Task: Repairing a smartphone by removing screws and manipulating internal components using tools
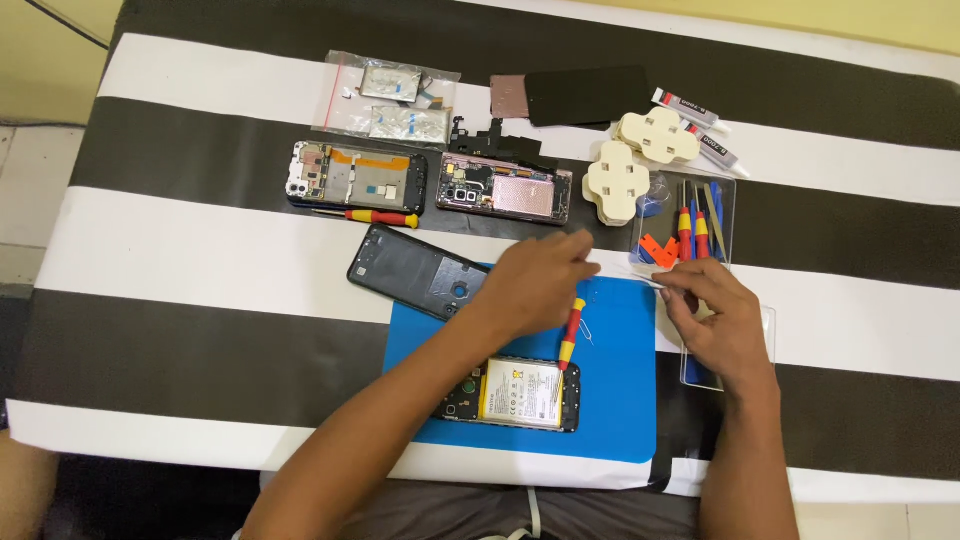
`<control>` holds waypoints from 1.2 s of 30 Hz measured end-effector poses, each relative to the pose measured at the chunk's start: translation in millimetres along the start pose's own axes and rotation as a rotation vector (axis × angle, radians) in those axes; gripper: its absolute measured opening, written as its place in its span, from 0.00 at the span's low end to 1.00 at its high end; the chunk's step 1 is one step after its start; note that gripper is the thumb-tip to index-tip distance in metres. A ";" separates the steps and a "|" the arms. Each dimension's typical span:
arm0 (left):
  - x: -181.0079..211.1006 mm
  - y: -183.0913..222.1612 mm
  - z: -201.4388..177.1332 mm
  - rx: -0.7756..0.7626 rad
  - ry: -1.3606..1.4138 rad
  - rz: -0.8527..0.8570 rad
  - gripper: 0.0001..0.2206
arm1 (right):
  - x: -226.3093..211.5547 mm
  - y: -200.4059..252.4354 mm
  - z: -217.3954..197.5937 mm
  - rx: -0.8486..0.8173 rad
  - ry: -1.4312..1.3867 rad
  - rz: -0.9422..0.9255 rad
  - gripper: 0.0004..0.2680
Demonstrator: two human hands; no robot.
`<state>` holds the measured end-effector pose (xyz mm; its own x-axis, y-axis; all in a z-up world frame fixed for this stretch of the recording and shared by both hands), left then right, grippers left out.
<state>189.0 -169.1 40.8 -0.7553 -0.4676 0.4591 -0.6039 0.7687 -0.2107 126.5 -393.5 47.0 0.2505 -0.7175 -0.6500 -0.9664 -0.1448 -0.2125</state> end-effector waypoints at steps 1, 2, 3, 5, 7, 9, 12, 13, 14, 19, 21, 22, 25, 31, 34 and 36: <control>-0.7 7.5 -11.6 0.001 0.003 -0.002 0.14 | 4.8 2.3 -1.6 -0.003 0.001 0.001 0.07; -1.9 16.1 -24.7 0.049 0.023 -0.014 0.14 | 10.1 4.5 -3.3 0.013 0.004 0.011 0.07; -3.4 25.1 -37.9 0.097 0.043 -0.026 0.13 | 15.3 6.8 -4.8 0.030 0.007 0.021 0.08; -15.0 58.4 -53.4 0.105 0.061 -0.104 0.16 | 3.1 7.3 -8.5 0.033 0.023 -0.027 0.05; -22.7 94.3 -64.6 0.113 0.080 -0.183 0.18 | -10.7 7.7 -9.2 0.036 0.037 -0.075 0.04; -26.9 132.5 -72.0 0.156 0.058 -0.276 0.18 | -20.0 7.0 -3.4 -0.073 0.022 0.014 0.07; -23.4 175.7 -58.5 0.040 0.036 -0.367 0.16 | -51.1 0.7 21.6 -0.111 0.047 -0.062 0.07; -18.9 182.9 -58.7 0.045 0.039 -0.373 0.16 | -64.7 -1.1 27.7 -0.118 0.048 -0.066 0.07; -15.1 189.3 -54.8 -0.047 0.060 -0.390 0.20 | -79.6 -1.8 35.9 -0.183 0.064 -0.107 0.06; 0.3 201.3 -40.3 -0.284 0.084 -0.379 0.39 | -107.1 -6.9 69.8 -0.290 0.159 -0.248 0.05; -1.8 203.3 -31.9 -0.246 0.045 -0.358 0.40 | -100.5 -10.7 79.3 -0.270 0.356 -0.288 0.05; -2.6 203.5 -31.3 -0.245 0.045 -0.357 0.40 | -104.6 -15.1 82.0 -0.270 0.357 -0.288 0.05; -6.6 199.8 -32.4 -0.234 0.087 -0.364 0.37 | -118.5 -29.2 89.5 -0.275 0.387 -0.347 0.04; -13.2 193.5 -29.4 -0.226 0.080 -0.366 0.39 | -117.8 -33.5 103.4 -0.368 0.399 -0.455 0.03; -14.6 197.5 -25.9 -0.144 0.028 -0.334 0.39 | -115.9 -27.0 102.3 -0.379 0.392 -0.431 0.05; -14.5 195.0 -28.3 -0.124 0.016 -0.322 0.38 | -125.4 -25.8 99.3 -0.341 0.325 -0.497 0.05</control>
<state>89.4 0.0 17.5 -0.5266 -0.6883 0.4988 -0.7741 0.6308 0.0532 125.9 -232.2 61.5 0.6902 -0.6709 -0.2710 -0.7190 -0.6781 -0.1524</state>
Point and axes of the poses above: each hand's wrist, its own y-axis away from the middle knuckle, its own z-axis out of the palm, x = y × z, the point moved 4 cm from there along -y, towards the middle knuckle, and after that the axes turned 8 degrees about -x, right-handed, at the moved point
